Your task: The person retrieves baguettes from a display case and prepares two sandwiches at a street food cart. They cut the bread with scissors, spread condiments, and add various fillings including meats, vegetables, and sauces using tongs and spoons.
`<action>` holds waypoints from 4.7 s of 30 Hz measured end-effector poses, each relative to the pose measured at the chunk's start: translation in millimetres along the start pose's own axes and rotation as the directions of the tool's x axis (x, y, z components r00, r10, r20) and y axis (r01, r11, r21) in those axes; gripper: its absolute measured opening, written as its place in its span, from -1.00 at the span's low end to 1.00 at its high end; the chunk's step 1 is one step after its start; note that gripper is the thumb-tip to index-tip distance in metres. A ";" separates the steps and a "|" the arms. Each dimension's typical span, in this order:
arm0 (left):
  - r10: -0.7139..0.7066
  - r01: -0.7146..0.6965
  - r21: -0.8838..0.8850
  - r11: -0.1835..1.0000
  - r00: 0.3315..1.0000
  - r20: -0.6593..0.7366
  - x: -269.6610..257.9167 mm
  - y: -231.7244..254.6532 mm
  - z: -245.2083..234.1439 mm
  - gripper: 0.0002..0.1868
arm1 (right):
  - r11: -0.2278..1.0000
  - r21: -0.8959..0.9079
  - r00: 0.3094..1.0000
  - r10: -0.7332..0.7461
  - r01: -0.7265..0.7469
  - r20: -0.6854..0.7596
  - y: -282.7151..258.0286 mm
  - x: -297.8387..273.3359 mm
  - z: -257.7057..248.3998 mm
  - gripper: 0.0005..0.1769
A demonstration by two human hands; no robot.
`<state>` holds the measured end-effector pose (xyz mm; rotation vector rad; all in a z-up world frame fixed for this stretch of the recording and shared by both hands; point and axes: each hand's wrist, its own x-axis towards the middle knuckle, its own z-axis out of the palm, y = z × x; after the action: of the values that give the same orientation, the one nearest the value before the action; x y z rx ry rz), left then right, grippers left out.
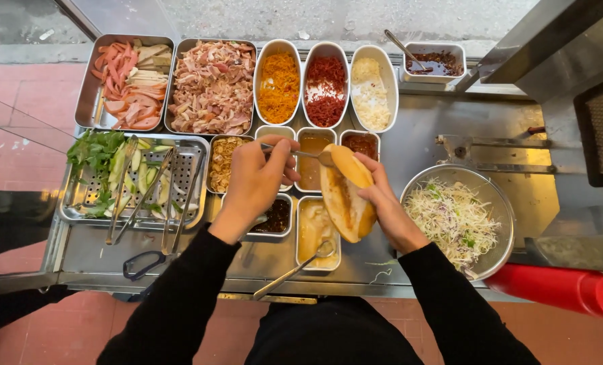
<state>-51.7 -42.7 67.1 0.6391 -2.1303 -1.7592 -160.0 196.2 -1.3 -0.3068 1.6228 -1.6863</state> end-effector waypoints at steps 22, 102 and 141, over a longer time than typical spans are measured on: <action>-0.416 0.430 -0.310 0.848 0.902 0.114 -36.7 -116.4 29.1 -0.25 | 0.930 0.358 0.899 0.080 0.088 -0.430 -11.2 -3.9 -70.4 -0.23; 0.714 -0.613 0.554 0.563 0.698 0.047 -179.2 -62.1 -67.0 -0.64 | 0.863 0.503 0.931 0.151 0.040 -0.333 23.0 -7.5 142.6 -0.18; -0.603 0.553 -0.757 -0.347 0.487 0.632 -200.4 -31.9 543.9 -0.09 | 0.809 0.549 0.588 0.343 0.211 -0.732 85.1 -474.5 -275.7 -0.09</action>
<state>-147.4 514.6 -64.5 1.3656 0.2882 -2.9596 15.7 722.1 28.9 1.0079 1.5020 -2.3339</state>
